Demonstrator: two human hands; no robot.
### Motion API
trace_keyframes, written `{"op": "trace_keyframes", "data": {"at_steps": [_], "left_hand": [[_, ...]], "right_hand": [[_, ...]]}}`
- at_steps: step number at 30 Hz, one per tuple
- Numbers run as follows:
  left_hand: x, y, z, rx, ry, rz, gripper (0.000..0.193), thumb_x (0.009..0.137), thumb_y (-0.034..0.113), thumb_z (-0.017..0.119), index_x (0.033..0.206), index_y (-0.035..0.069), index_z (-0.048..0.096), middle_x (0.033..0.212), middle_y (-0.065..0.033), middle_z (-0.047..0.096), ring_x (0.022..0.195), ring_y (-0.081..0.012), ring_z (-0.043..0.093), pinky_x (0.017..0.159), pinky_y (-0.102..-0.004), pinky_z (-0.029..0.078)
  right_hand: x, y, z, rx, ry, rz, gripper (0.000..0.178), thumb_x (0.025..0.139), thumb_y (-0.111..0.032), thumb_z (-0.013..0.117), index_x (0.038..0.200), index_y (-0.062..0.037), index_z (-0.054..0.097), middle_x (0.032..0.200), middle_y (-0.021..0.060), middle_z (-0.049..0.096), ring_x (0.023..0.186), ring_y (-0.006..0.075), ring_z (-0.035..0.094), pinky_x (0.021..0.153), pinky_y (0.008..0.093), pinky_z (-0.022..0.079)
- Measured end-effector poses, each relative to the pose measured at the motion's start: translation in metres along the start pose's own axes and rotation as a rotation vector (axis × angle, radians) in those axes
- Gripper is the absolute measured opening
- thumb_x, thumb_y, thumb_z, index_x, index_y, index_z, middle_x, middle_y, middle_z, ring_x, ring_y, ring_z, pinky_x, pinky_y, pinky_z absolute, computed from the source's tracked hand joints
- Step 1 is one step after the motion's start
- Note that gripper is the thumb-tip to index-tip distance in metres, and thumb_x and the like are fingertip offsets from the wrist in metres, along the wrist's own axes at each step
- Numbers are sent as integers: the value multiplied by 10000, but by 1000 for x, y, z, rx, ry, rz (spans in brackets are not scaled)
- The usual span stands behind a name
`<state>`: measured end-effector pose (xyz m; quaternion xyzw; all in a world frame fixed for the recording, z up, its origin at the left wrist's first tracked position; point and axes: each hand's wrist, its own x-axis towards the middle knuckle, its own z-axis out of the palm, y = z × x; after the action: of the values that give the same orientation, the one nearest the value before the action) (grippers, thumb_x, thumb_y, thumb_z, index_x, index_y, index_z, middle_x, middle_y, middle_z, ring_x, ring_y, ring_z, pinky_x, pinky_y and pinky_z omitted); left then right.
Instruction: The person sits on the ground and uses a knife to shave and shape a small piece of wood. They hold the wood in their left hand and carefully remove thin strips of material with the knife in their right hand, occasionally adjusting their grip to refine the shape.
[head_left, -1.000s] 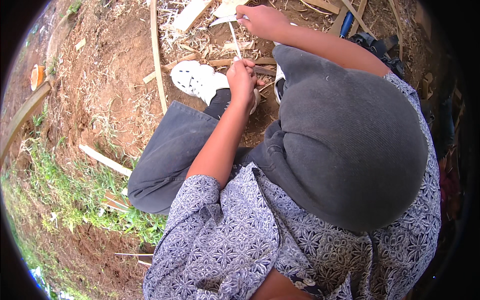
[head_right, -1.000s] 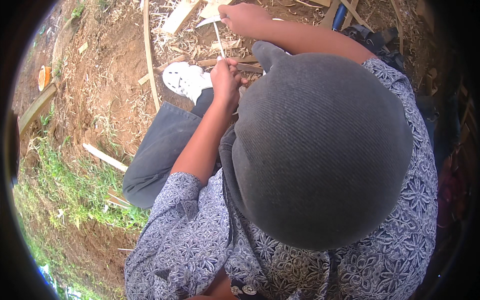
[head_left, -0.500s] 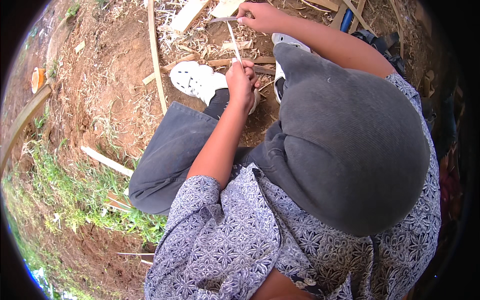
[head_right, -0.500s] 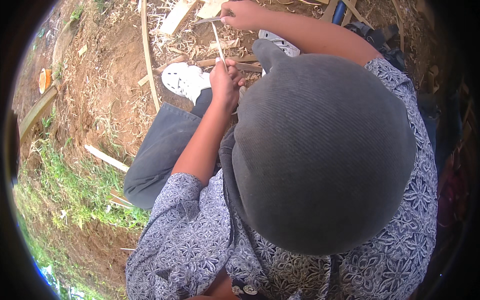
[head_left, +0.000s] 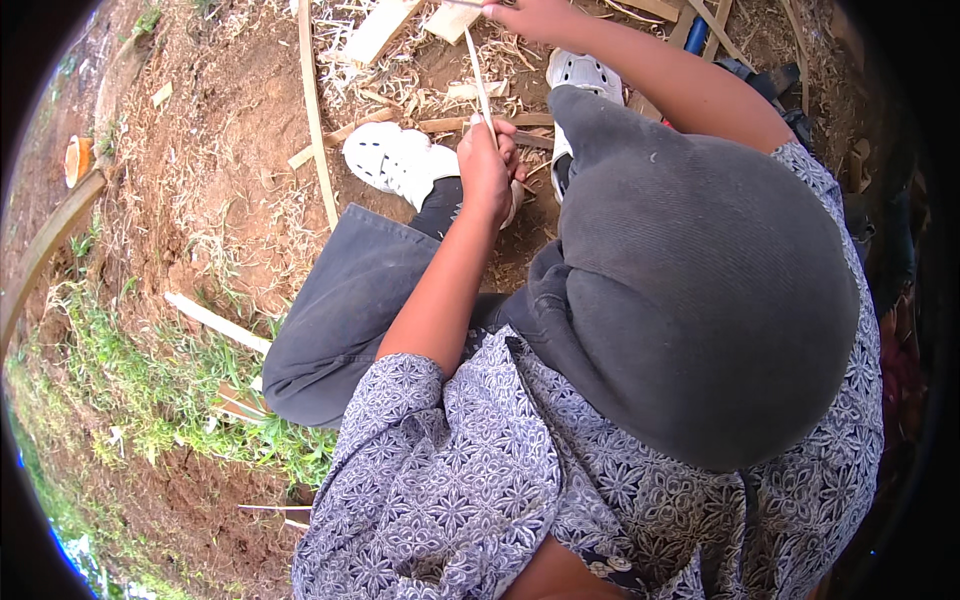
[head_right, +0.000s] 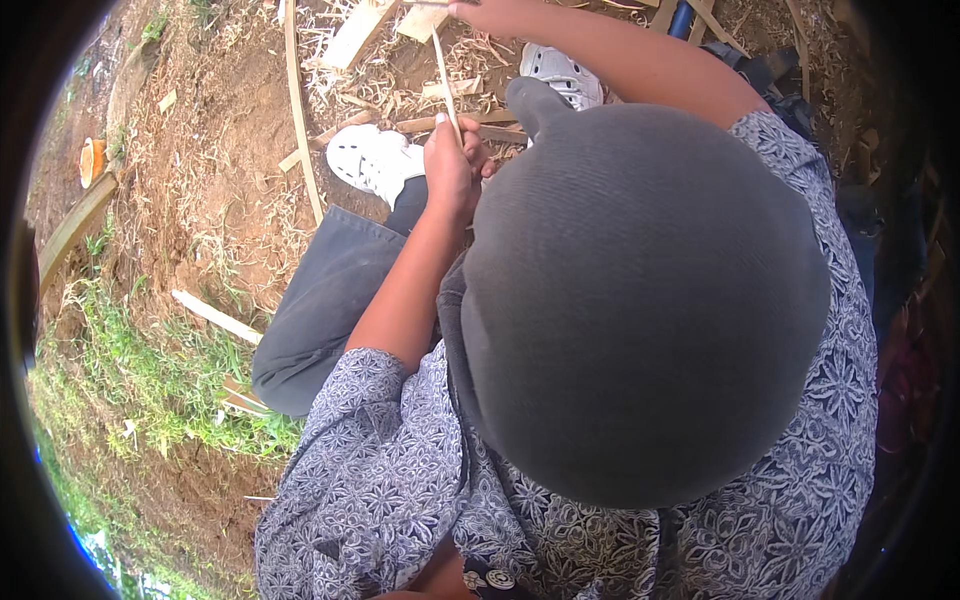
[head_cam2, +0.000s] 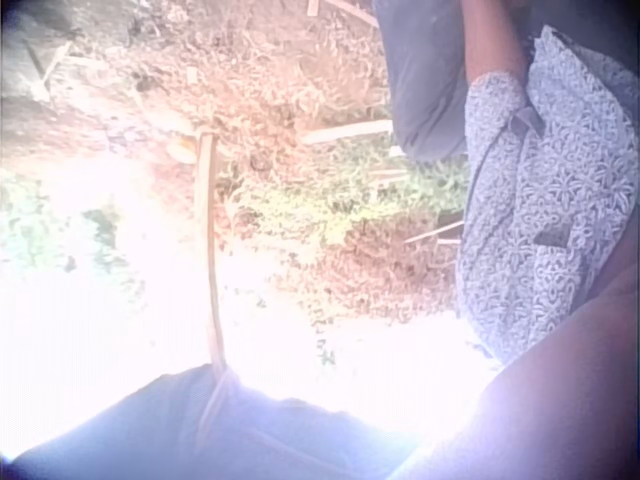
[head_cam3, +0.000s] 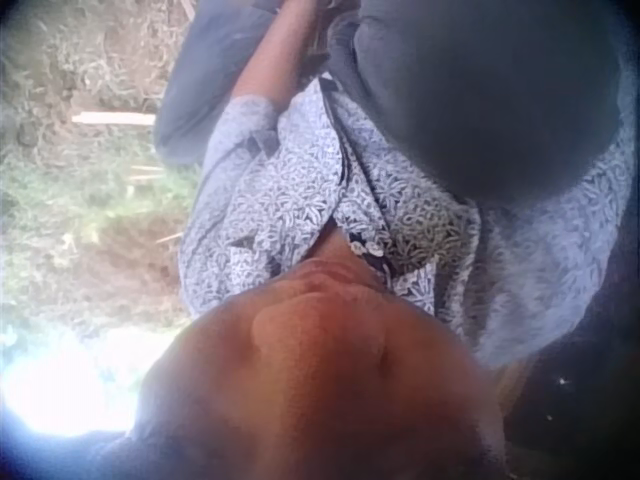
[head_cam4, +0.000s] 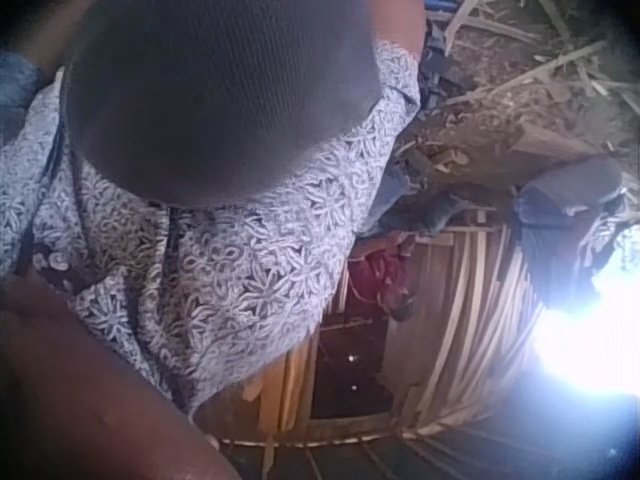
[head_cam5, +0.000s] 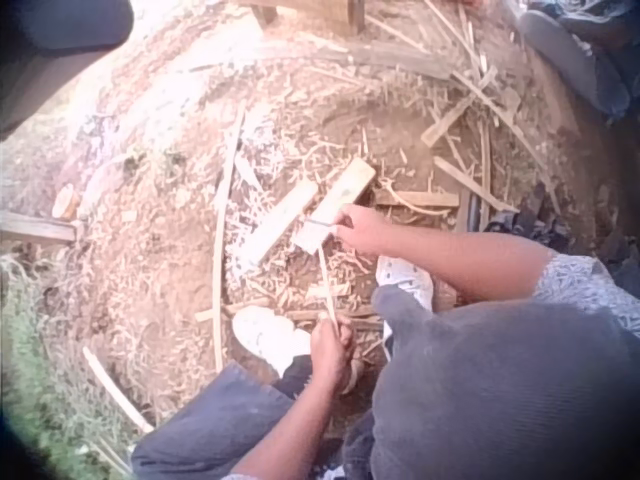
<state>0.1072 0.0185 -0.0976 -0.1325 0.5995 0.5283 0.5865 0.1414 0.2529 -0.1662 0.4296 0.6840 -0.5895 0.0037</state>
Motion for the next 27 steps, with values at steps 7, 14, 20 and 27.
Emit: {"op": "trace_keyframes", "data": {"at_steps": [7,14,20,27], "left_hand": [[-1,15,8,119,-48,155,439,1135,421,359,1091,40,572,680,25,434,533,-69,380,497,-271,440],[7,20,5,191,-51,241,359,1126,300,412,1295,30,579,800,31,492,581,-51,409,528,-256,448],[20,31,-4,250,5,164,321,1097,176,402,1347,37,548,778,44,452,573,-48,381,505,-244,361],[34,28,-16,341,-26,218,319,1118,192,384,1367,56,530,724,62,408,532,-31,340,473,-229,315]], "right_hand": [[-6,12,-18,301,81,50,221,1017,-233,628,1163,-74,586,781,34,632,595,104,566,528,276,476],[-16,18,-13,341,24,21,192,1033,-213,608,1166,-76,591,796,20,632,631,94,562,554,274,468],[-42,0,-16,164,-173,-20,176,1034,-229,608,1134,-85,605,816,39,658,675,127,599,580,311,480],[-45,25,12,-277,-113,-317,202,994,-305,666,1107,-138,676,830,92,704,708,228,651,646,411,484]]}}
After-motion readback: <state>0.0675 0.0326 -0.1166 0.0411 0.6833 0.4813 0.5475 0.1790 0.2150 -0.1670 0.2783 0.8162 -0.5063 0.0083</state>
